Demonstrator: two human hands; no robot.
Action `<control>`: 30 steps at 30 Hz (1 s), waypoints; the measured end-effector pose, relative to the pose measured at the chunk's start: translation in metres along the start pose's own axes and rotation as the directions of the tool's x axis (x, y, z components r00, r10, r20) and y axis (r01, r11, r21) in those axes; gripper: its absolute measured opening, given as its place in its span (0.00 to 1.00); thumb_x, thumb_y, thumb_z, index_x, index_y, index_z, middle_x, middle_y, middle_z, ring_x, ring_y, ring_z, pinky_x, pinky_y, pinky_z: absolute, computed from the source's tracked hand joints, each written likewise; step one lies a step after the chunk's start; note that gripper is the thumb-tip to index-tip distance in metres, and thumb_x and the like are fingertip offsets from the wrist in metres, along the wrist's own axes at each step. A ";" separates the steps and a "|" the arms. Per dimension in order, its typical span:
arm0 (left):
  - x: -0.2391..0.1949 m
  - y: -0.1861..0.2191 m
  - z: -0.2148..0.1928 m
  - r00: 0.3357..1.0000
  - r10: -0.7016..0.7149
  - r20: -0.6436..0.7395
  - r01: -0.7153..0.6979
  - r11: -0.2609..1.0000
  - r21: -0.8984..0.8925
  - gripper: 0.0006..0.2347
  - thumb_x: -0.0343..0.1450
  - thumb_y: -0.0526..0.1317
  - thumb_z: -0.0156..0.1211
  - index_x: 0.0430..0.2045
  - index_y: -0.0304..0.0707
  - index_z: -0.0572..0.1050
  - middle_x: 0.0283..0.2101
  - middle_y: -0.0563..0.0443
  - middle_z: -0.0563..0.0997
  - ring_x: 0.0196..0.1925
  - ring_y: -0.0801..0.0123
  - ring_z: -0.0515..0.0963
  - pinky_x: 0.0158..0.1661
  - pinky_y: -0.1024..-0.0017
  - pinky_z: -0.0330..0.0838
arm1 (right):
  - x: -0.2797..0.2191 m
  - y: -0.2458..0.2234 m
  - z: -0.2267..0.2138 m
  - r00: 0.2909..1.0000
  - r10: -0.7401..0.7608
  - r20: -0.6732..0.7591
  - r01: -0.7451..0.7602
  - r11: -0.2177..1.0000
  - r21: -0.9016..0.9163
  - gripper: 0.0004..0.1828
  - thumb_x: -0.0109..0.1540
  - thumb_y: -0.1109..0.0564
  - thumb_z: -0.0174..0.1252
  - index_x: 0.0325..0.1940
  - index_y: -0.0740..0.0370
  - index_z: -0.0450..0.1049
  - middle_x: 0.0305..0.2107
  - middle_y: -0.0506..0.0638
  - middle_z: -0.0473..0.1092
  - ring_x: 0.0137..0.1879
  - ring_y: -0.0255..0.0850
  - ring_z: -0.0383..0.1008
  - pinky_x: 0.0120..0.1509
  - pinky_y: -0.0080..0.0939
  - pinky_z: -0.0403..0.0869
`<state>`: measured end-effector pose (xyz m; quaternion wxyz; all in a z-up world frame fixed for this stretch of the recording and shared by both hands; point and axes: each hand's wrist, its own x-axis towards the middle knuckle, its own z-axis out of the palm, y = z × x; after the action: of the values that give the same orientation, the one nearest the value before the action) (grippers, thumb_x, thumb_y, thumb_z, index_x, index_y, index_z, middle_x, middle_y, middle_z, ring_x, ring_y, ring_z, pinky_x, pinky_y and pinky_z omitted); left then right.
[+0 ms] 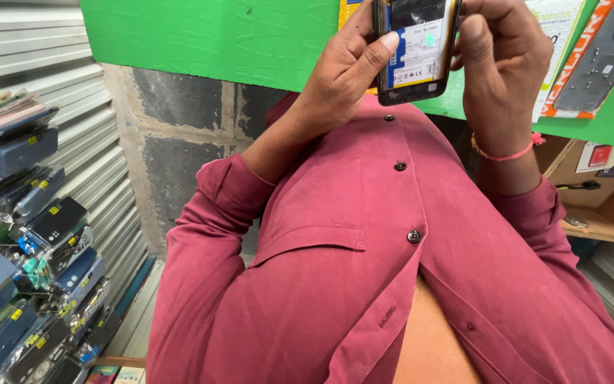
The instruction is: The person disassembles a smartphone, removes the back cover, and handles internal components including the battery and camera module. They then reassemble the phone, apply adhesive tape to the edges, and inspect the device.
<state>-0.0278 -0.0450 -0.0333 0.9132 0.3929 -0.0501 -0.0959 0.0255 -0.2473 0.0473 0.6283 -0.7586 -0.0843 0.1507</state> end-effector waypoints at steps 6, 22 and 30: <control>0.002 0.004 0.003 1.000 -0.017 0.008 0.017 1.000 0.007 0.16 0.87 0.37 0.45 0.70 0.34 0.57 0.56 0.48 0.78 0.57 0.75 0.81 0.60 0.73 0.79 | 0.009 0.003 -0.001 0.993 -0.117 0.029 0.117 0.993 0.000 0.15 0.79 0.53 0.59 0.52 0.70 0.70 0.37 0.46 0.73 0.37 0.29 0.71 0.40 0.29 0.71; 0.008 0.002 0.001 1.000 -0.015 0.007 0.014 0.995 0.101 0.14 0.88 0.36 0.47 0.68 0.31 0.59 0.57 0.49 0.77 0.58 0.76 0.79 0.61 0.74 0.76 | 0.023 0.013 0.005 0.997 -0.072 -0.027 0.067 0.984 -0.164 0.18 0.78 0.54 0.65 0.41 0.68 0.69 0.27 0.43 0.67 0.31 0.26 0.65 0.35 0.28 0.64; 0.010 0.003 -0.010 0.992 -0.024 -0.120 0.012 0.995 -0.097 0.12 0.86 0.37 0.47 0.62 0.28 0.64 0.53 0.44 0.79 0.54 0.71 0.82 0.56 0.70 0.80 | 0.000 0.025 0.007 0.992 -0.050 0.112 0.060 0.994 -0.087 0.15 0.80 0.62 0.62 0.68 0.71 0.67 0.46 0.47 0.71 0.45 0.28 0.70 0.52 0.27 0.74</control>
<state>-0.0161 -0.0379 -0.0380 0.9315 0.3540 0.0136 -0.0823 0.0214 -0.2461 0.0220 0.5919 -0.7740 -0.1461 0.1708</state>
